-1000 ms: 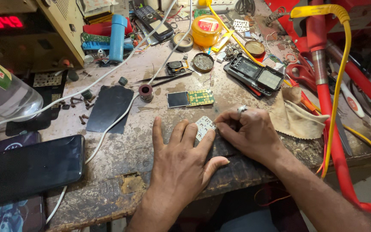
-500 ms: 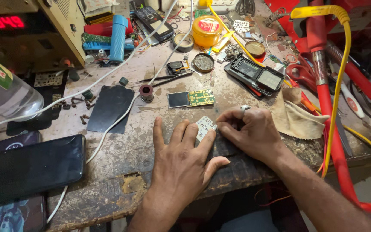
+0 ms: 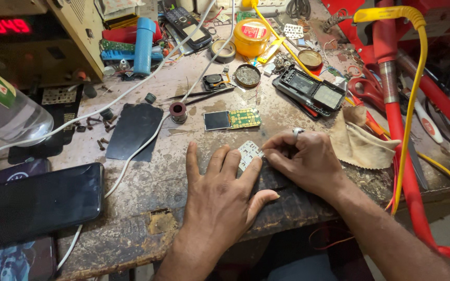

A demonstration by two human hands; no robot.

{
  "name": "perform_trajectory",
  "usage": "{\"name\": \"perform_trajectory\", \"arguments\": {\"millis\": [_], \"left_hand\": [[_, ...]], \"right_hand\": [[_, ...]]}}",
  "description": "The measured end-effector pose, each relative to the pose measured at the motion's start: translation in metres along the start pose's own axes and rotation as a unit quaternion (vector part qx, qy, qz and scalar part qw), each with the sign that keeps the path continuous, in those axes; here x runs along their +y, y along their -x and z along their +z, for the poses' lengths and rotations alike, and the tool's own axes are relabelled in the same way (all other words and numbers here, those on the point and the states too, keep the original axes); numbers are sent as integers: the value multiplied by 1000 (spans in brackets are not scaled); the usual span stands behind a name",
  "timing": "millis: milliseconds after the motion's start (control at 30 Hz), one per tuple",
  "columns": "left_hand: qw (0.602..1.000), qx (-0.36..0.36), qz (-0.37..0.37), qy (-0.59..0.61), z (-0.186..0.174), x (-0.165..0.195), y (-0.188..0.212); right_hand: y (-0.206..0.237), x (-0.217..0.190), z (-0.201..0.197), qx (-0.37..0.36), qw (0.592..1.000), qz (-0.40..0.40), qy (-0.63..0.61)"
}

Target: The person handles a small circuit board and a camera module on a cluttered workbench. They use a yellow-handled screwdriver to adjust components, then attach a silver metal shield to the board and inspect the assembly.

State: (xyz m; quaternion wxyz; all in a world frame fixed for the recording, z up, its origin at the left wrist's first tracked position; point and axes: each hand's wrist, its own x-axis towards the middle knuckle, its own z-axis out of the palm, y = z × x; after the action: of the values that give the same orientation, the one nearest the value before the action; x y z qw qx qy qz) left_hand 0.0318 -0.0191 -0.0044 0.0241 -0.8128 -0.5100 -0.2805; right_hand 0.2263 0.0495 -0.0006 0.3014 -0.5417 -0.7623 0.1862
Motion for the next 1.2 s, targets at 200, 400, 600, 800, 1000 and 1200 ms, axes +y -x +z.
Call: {"name": "perform_trajectory", "arguments": {"millis": [200,400,600,800,1000,1200], "left_hand": [[1000,-8,-4,-1,0,0,0],[1000,3,0,-2,0,0,1],[1000,-4,0,-3,1,0,1],[1000,4,2,-2,0,0,1],[1000,2,1,-5,0,0,1],[1000,8,-1,-4,-1,0,1]], "right_hand": [[1,2,1,12,1000,-6,15],[1,3,1,20,996,-84,10],[2,1,1,-12,1000,2,11],[0,1,0,-11,999,8,32],[0,4,0,-18,1000,-20,-9],[0,5,-1,-21,999,-22,-11]]}}
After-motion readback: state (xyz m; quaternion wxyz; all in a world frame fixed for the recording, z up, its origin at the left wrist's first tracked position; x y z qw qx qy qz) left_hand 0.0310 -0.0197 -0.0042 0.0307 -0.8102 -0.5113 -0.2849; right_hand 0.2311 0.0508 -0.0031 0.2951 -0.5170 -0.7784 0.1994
